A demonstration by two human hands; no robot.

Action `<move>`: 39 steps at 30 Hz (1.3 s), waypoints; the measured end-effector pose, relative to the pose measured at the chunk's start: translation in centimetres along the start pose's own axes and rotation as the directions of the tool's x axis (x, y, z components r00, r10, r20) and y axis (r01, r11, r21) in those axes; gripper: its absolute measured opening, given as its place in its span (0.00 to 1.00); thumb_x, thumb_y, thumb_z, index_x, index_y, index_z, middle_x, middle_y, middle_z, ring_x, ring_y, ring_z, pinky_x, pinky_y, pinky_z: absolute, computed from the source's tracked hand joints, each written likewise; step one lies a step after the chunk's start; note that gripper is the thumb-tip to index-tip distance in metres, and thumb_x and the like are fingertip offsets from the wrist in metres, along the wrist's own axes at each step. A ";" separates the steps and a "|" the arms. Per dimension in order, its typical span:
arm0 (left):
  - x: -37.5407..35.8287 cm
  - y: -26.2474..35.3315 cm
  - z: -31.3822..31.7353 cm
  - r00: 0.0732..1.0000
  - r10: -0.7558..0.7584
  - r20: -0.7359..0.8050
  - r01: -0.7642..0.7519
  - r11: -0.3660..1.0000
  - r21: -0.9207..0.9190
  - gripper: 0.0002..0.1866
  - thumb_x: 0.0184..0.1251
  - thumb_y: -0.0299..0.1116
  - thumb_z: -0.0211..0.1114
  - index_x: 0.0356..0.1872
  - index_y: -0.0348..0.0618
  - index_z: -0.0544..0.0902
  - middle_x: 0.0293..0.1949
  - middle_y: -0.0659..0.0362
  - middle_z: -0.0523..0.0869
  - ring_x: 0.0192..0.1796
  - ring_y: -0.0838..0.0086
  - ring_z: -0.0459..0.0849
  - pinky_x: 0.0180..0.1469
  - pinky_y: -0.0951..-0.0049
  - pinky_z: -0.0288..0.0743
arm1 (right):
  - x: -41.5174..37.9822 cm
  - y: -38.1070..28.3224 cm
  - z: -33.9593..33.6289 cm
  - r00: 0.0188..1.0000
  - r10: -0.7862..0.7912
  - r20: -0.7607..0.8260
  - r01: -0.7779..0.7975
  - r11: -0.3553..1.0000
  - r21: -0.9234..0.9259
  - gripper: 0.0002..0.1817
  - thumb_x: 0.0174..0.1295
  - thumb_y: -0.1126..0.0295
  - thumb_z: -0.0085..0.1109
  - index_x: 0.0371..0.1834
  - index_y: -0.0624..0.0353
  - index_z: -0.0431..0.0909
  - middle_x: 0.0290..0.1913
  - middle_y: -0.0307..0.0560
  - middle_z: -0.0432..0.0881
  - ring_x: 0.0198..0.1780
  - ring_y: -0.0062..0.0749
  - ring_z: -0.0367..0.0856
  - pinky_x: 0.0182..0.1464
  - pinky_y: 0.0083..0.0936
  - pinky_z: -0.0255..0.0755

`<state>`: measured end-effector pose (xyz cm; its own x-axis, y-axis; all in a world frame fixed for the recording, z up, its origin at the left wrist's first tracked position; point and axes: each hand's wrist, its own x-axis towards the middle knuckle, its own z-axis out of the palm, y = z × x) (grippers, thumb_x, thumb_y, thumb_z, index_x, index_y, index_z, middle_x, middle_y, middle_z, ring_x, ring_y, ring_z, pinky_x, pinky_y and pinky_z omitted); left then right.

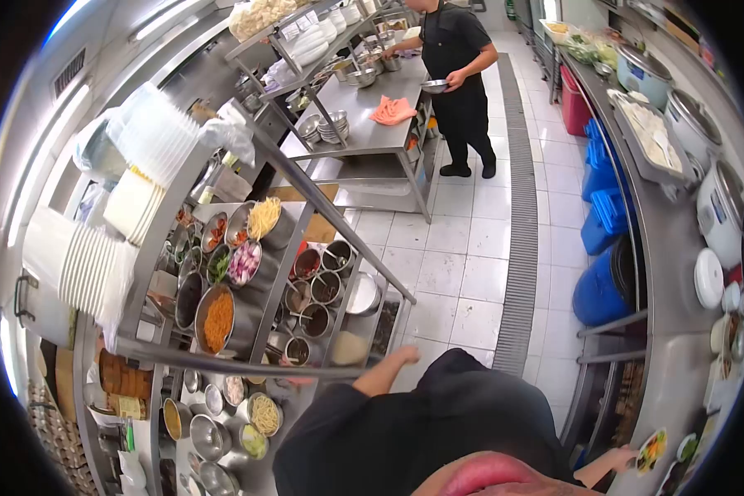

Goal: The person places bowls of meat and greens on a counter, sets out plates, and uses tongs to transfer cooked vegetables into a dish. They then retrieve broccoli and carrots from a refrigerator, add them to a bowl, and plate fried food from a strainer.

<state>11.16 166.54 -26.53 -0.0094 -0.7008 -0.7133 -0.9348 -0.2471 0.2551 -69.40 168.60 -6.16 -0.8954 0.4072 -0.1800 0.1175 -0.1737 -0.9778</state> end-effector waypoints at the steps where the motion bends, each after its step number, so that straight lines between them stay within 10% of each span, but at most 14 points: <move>1: 3.2 3.8 -5.6 0.991 0.000 -0.132 -0.005 0.999 -0.042 0.34 0.57 0.35 0.60 0.68 0.40 0.72 0.60 0.41 0.81 0.61 0.51 0.81 0.63 0.53 0.74 | -1.0 1.2 -0.7 0.976 -0.090 0.197 0.126 0.976 -0.176 0.21 0.64 0.53 0.65 0.38 0.65 0.79 0.33 0.52 0.82 0.24 0.36 0.80 0.30 0.30 0.75; 4: 8.8 15.6 -21.2 0.788 0.293 -0.542 -0.407 0.908 -0.102 0.14 0.61 0.39 0.62 0.34 0.36 0.83 0.37 0.40 0.86 0.43 0.45 0.84 0.47 0.50 0.78 | -6.0 6.0 0.4 0.792 -0.124 0.598 0.390 0.856 -0.339 0.17 0.63 0.64 0.67 0.48 0.65 0.78 0.24 0.46 0.78 0.21 0.28 0.73 0.24 0.24 0.68; 5: 7.8 20.1 -27.0 0.743 0.336 -0.579 -0.509 0.846 -0.163 0.16 0.62 0.42 0.64 0.30 0.37 0.81 0.32 0.42 0.85 0.38 0.45 0.83 0.41 0.50 0.76 | -8.5 8.4 2.0 0.822 -0.013 0.570 0.188 0.950 -0.250 0.20 0.64 0.71 0.63 0.59 0.61 0.74 0.26 0.45 0.77 0.22 0.25 0.72 0.23 0.22 0.66; 11: 10.5 29.6 -48.0 0.423 0.455 -0.784 -0.742 0.671 -0.010 0.09 0.65 0.32 0.63 0.34 0.35 0.80 0.37 0.44 0.83 0.43 0.48 0.82 0.46 0.56 0.75 | -21.3 11.3 18.5 0.536 0.091 0.839 0.434 0.823 -0.366 0.31 0.62 0.79 0.54 0.72 0.59 0.65 0.40 0.50 0.81 0.32 0.31 0.78 0.32 0.25 0.73; 12: 11.3 29.2 -50.8 0.364 0.430 -0.826 -0.757 0.653 0.007 0.07 0.64 0.29 0.62 0.37 0.35 0.80 0.38 0.44 0.83 0.44 0.48 0.82 0.48 0.56 0.76 | -22.0 14.3 23.5 0.445 -0.107 0.889 0.485 0.864 -0.138 0.33 0.61 0.79 0.54 0.74 0.58 0.63 0.48 0.53 0.80 0.40 0.34 0.79 0.38 0.28 0.75; 13: 12.3 28.1 -53.4 0.369 0.363 -0.856 -0.731 0.682 -0.027 0.07 0.63 0.27 0.61 0.39 0.36 0.80 0.39 0.45 0.83 0.46 0.48 0.82 0.50 0.57 0.76 | -24.0 15.5 27.3 0.347 -0.304 0.887 0.508 0.856 0.094 0.36 0.60 0.80 0.54 0.75 0.56 0.61 0.56 0.57 0.78 0.48 0.37 0.80 0.45 0.30 0.76; 15: 11.6 25.4 -57.7 0.375 0.213 -0.902 -0.651 0.753 -0.092 0.12 0.60 0.24 0.60 0.45 0.36 0.81 0.43 0.46 0.85 0.49 0.51 0.84 0.53 0.59 0.78 | -29.1 15.2 34.0 0.355 -0.013 0.935 0.438 0.886 -0.154 0.39 0.58 0.81 0.55 0.77 0.54 0.59 0.67 0.60 0.71 0.59 0.41 0.76 0.54 0.33 0.74; 21: 9.8 11.1 -68.4 0.199 -0.138 -0.970 -0.357 0.912 -0.203 0.15 0.56 0.25 0.67 0.47 0.39 0.81 0.44 0.50 0.86 0.47 0.58 0.86 0.52 0.62 0.79 | -46.8 17.5 53.0 -0.076 0.201 0.977 0.396 0.905 -0.156 0.31 0.63 0.79 0.56 0.72 0.56 0.64 0.41 0.43 0.79 0.34 0.22 0.76 0.31 0.17 0.70; 27: 11.6 -2.4 -74.4 0.130 -0.408 -0.904 -0.050 0.908 -0.417 0.16 0.61 0.32 0.68 0.50 0.41 0.81 0.45 0.49 0.86 0.51 0.55 0.85 0.54 0.59 0.78 | -65.2 16.5 60.3 -0.471 0.094 0.877 0.501 0.847 0.178 0.22 0.65 0.75 0.59 0.64 0.59 0.73 0.33 0.37 0.77 0.32 0.19 0.72 0.35 0.19 0.70; 33: 19.5 -15.9 -83.9 0.215 -0.496 -0.841 0.239 0.862 -0.447 0.28 0.65 0.38 0.65 0.65 0.43 0.69 0.66 0.49 0.74 0.65 0.55 0.77 0.61 0.53 0.75 | -70.3 19.8 59.0 -0.588 0.133 0.798 0.651 0.663 0.369 0.20 0.60 0.80 0.56 0.57 0.60 0.75 0.31 0.39 0.75 0.31 0.22 0.74 0.33 0.23 0.70; 36: 23.0 -21.1 -87.4 0.219 -0.522 -0.824 0.344 0.832 -0.436 0.27 0.66 0.38 0.64 0.63 0.39 0.68 0.61 0.47 0.76 0.64 0.52 0.76 0.62 0.55 0.75 | -70.4 19.3 55.4 -0.398 0.467 0.790 0.760 0.650 -0.001 0.15 0.57 0.80 0.56 0.50 0.61 0.74 0.30 0.40 0.75 0.25 0.24 0.73 0.25 0.24 0.69; 38: 24.6 -23.8 -88.9 0.270 -0.564 -0.780 0.408 0.801 -0.438 0.26 0.66 0.37 0.64 0.62 0.39 0.69 0.61 0.47 0.75 0.65 0.53 0.75 0.63 0.56 0.74 | -68.3 21.8 53.9 -0.466 0.431 0.773 0.769 0.629 0.113 0.18 0.56 0.79 0.57 0.51 0.68 0.73 0.32 0.43 0.77 0.27 0.26 0.76 0.27 0.25 0.71; 39: 24.9 -24.6 -89.7 0.317 -0.600 -0.735 0.481 0.769 -0.421 0.25 0.67 0.37 0.63 0.61 0.39 0.70 0.62 0.48 0.75 0.66 0.55 0.75 0.63 0.56 0.74 | -60.7 30.3 55.0 -0.656 0.261 0.708 0.685 0.599 0.414 0.20 0.55 0.79 0.58 0.52 0.69 0.73 0.33 0.46 0.78 0.27 0.27 0.77 0.26 0.25 0.71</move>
<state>65.76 95.15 7.95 0.8186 -0.5655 0.1004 -0.5743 -0.8086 0.1277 -35.05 89.33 -18.93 0.3137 -0.9476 -0.0607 -0.7213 -0.1962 -0.6643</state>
